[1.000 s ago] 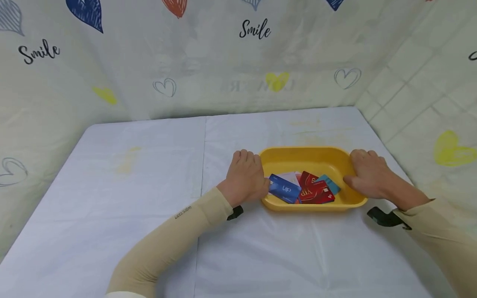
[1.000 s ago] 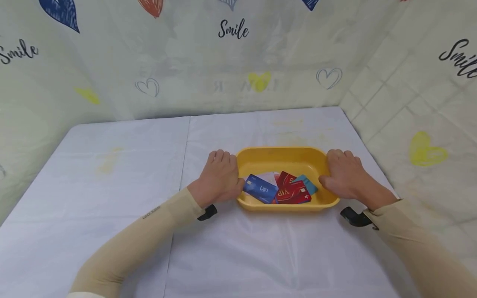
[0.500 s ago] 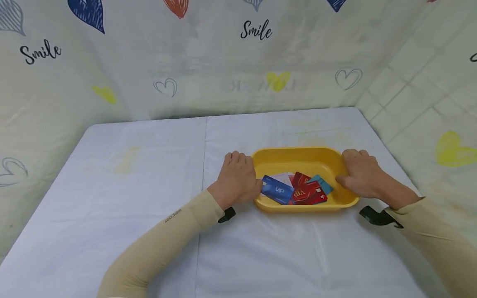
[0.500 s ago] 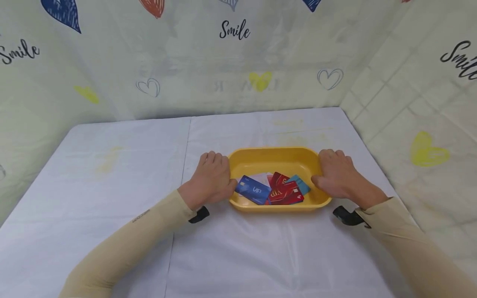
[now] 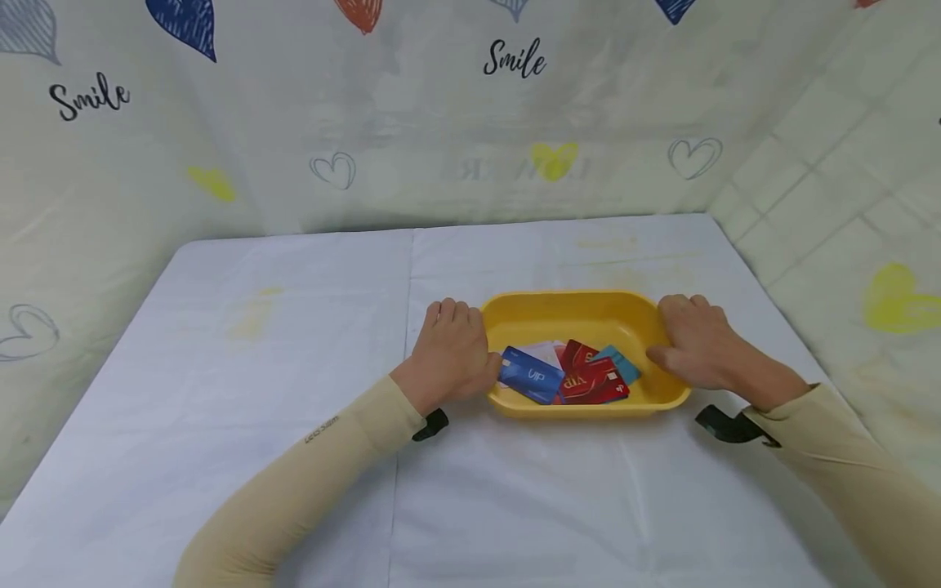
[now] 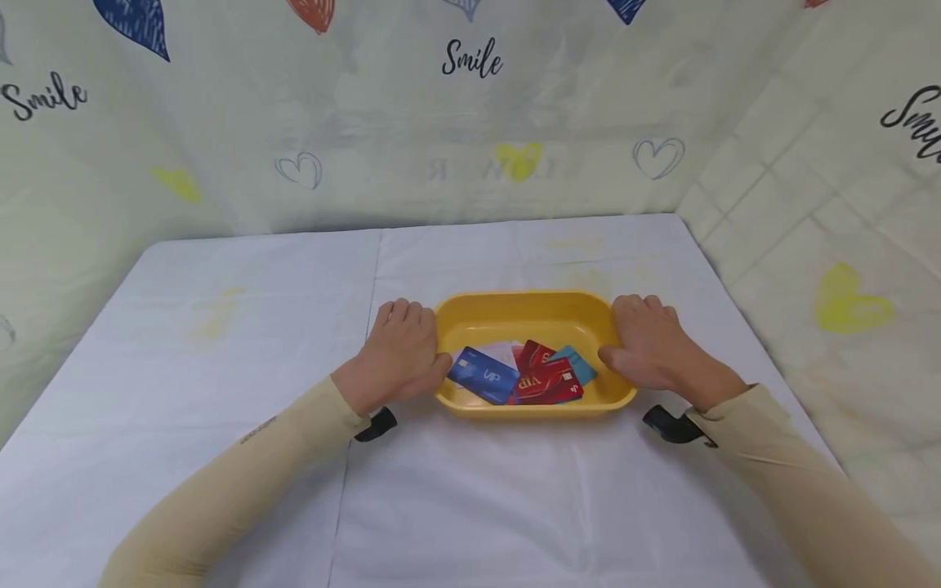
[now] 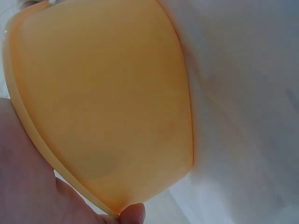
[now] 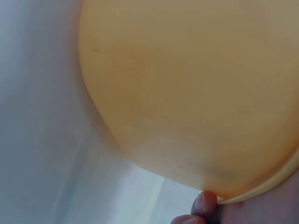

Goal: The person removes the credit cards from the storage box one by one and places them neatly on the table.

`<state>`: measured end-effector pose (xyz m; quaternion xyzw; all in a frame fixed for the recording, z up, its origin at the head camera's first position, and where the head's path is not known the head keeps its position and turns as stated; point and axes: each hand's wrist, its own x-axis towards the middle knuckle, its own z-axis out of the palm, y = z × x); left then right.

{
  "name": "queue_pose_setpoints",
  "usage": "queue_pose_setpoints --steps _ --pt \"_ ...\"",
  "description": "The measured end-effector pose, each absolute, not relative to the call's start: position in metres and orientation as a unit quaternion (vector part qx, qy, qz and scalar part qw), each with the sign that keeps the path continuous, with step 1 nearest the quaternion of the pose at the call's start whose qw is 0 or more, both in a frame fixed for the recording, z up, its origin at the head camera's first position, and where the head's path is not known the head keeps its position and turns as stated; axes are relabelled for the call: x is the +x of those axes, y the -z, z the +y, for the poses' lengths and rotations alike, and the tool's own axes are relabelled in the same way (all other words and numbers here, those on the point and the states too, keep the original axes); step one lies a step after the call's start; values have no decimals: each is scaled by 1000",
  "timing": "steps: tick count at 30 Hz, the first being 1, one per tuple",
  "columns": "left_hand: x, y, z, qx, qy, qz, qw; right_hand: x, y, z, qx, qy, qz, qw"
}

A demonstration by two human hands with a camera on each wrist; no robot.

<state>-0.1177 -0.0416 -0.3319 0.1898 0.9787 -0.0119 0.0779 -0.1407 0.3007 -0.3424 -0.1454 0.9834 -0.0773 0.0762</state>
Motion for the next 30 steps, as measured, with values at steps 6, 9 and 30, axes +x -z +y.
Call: queue_pose_setpoints --steps 6,9,30 --pt "-116 335 -55 190 4 979 72 -142 343 288 -151 84 982 77" --pt "-115 336 -62 189 -2 979 71 -142 343 282 -155 87 981 78" --pt "-116 338 -89 176 -8 981 76 -144 345 260 -164 101 978 82"
